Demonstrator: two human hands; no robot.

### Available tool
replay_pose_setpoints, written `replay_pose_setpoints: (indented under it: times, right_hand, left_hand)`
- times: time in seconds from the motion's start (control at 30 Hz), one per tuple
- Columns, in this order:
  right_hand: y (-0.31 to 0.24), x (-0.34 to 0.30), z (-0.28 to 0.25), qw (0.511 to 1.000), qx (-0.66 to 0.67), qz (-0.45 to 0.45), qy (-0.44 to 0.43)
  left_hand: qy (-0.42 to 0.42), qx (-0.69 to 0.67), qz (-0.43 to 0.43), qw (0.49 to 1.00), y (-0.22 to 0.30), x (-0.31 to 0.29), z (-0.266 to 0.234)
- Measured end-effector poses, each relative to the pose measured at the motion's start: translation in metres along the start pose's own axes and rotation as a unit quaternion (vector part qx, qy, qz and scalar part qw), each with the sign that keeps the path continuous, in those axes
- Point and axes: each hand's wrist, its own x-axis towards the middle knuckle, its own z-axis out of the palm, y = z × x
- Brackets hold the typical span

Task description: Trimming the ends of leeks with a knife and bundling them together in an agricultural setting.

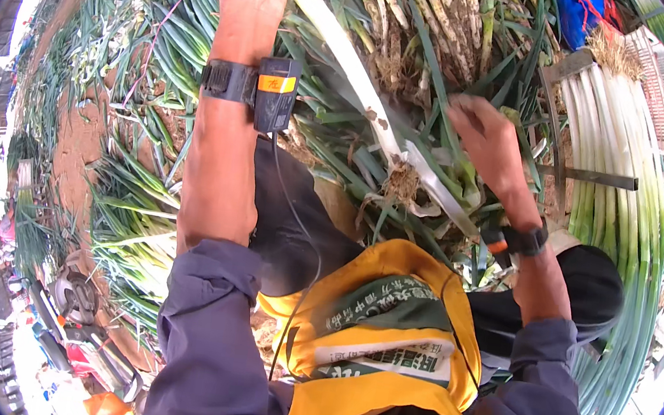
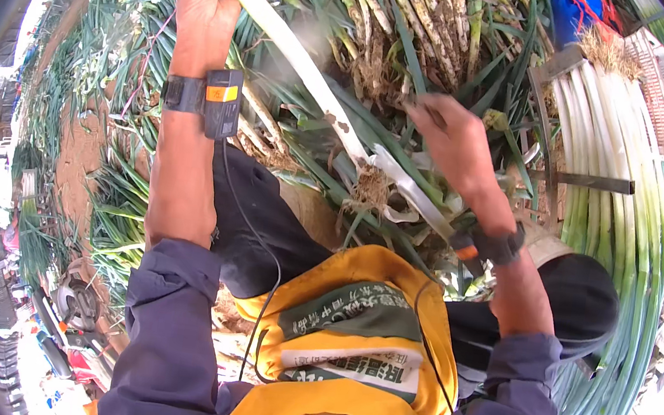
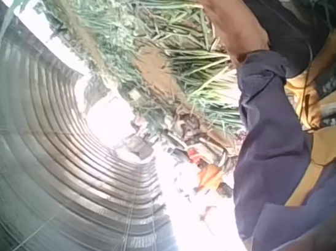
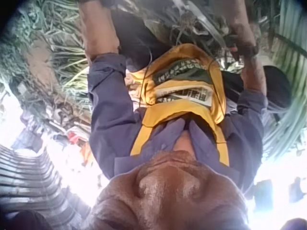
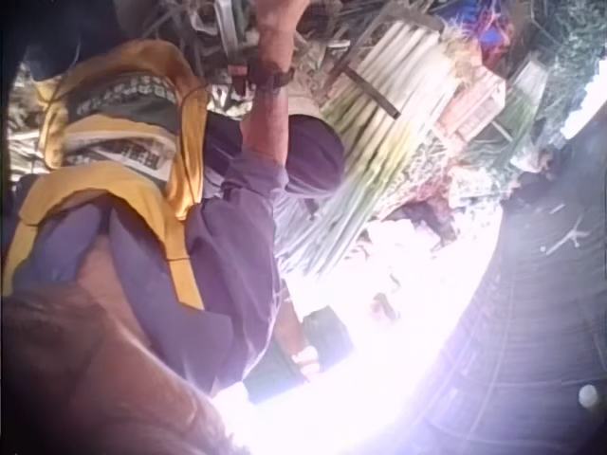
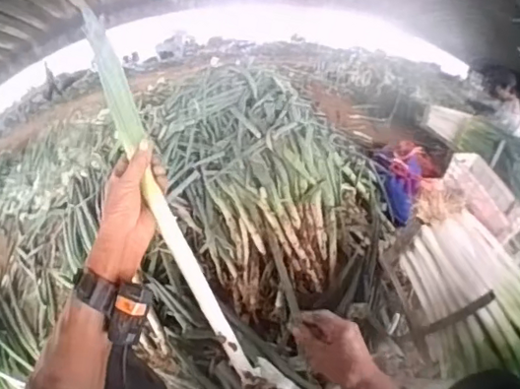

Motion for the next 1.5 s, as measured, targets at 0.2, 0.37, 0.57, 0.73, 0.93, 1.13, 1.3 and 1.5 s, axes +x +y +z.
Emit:
replay_pose_setpoints:
  times: [0.2,0.37,0.57,0.73,0.93,1.13,1.3,1.5]
  right_hand:
    - [-0.055,0.021,0.061,0.973,-0.025,-0.225,0.037]
    - [-0.033,0.033,0.079,0.917,-0.235,-0.299,0.118]
    - [-0.032,0.045,0.086,0.907,-0.300,-0.258,0.143]
    - [-0.024,0.057,0.080,0.891,-0.319,-0.277,0.164]
    - [-0.016,0.048,0.075,0.887,-0.341,-0.304,0.060]
    - [0.014,-0.012,0.048,0.910,-0.252,-0.318,0.085]
    - [0.087,-0.027,0.006,0.936,-0.262,-0.148,0.185]
    - [0.053,-0.023,-0.002,0.949,-0.256,-0.077,0.164]
  left_hand:
    - [0.031,0.051,0.016,0.998,-0.009,-0.005,0.013]
    - [0.050,0.052,0.043,0.996,-0.023,0.001,0.013]
    - [0.103,0.075,0.054,0.990,-0.028,0.025,-0.024]
    - [0.079,0.086,0.023,0.993,-0.022,0.035,-0.037]
    - [0.089,0.048,0.005,0.995,-0.023,0.035,-0.033]
    - [-0.019,0.040,0.071,0.997,0.005,0.039,-0.051]
    - [0.034,0.039,0.097,0.994,0.007,0.024,-0.036]
    - [0.016,0.009,0.099,0.995,0.016,0.027,-0.038]
